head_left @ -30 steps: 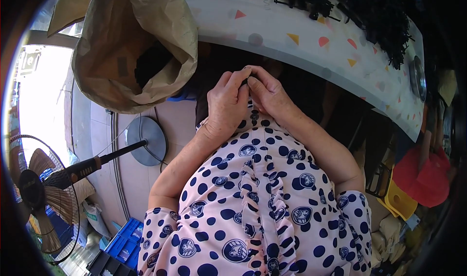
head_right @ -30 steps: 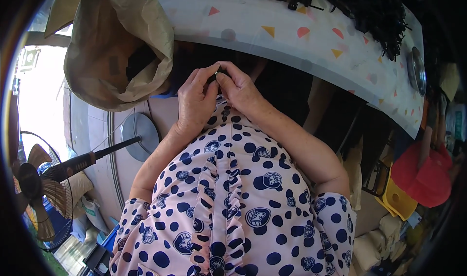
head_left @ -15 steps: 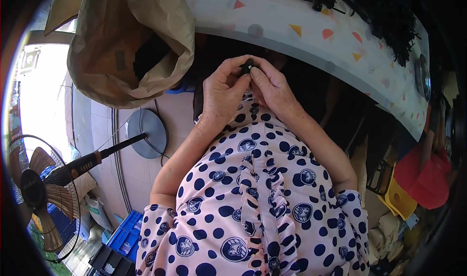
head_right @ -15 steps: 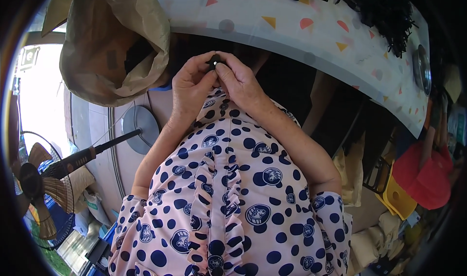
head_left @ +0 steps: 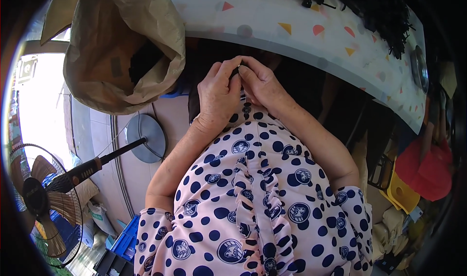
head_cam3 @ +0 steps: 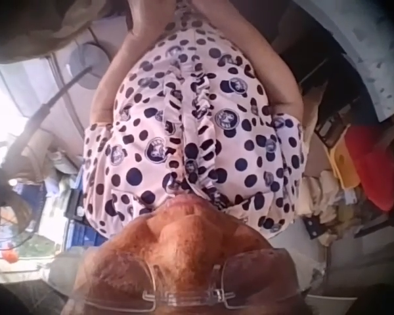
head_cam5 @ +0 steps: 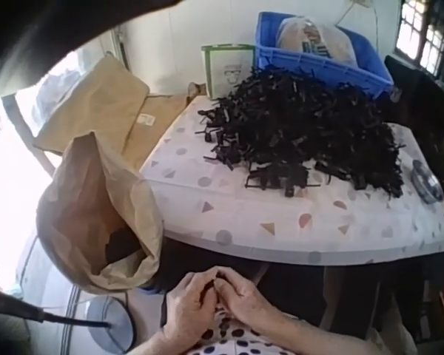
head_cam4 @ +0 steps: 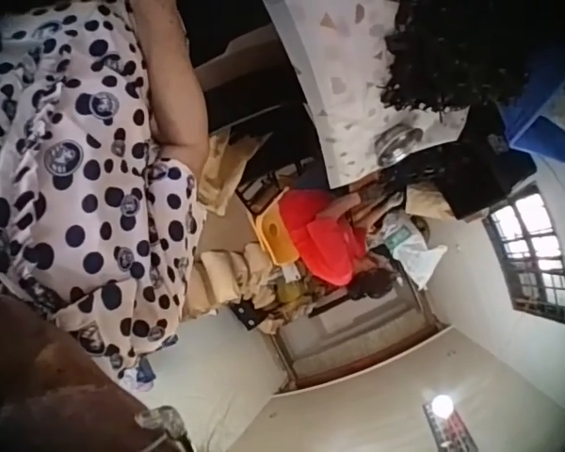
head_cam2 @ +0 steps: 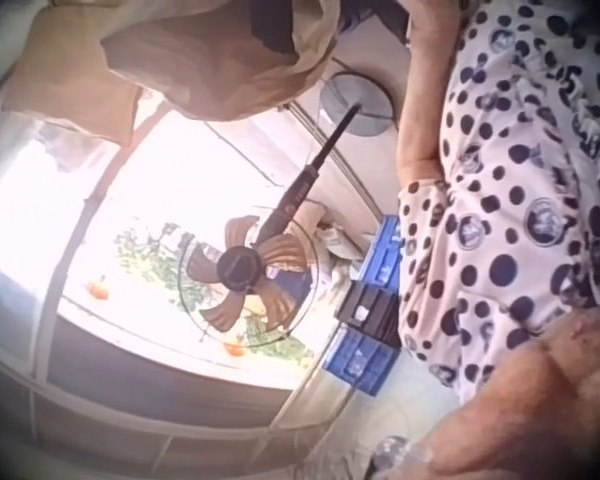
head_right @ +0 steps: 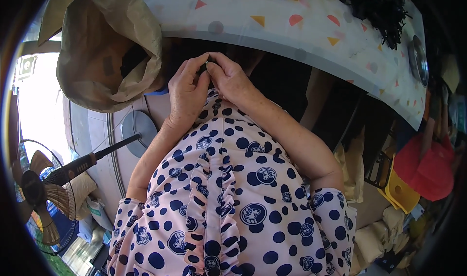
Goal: Manual assembly of small black plastic components at a production workbench.
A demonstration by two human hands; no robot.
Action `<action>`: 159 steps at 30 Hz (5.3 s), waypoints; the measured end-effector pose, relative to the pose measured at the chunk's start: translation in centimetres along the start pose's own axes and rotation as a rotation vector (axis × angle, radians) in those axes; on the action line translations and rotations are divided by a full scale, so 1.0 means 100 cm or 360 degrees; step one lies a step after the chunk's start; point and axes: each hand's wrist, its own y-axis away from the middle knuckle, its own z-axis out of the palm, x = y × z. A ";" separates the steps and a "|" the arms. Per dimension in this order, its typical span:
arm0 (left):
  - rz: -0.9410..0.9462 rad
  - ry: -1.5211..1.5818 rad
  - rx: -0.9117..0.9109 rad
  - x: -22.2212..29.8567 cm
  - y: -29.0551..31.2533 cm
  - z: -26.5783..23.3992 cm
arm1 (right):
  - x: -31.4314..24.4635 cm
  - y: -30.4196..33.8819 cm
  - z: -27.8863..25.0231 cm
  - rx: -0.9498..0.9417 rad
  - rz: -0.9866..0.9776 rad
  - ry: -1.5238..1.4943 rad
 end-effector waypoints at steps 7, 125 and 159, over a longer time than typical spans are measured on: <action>-0.0415 0.0978 0.0010 0.003 -0.010 -0.013 | 0.003 0.000 -0.005 0.0186 -0.0256 -0.0060; -0.0237 0.0718 -0.0460 0.001 -0.022 -0.017 | -0.022 0.005 -0.023 -0.0175 -0.0488 0.0749; -0.0665 0.1849 -0.0624 0.008 -0.021 -0.027 | -0.011 0.008 -0.022 -0.0113 -0.0562 -0.0378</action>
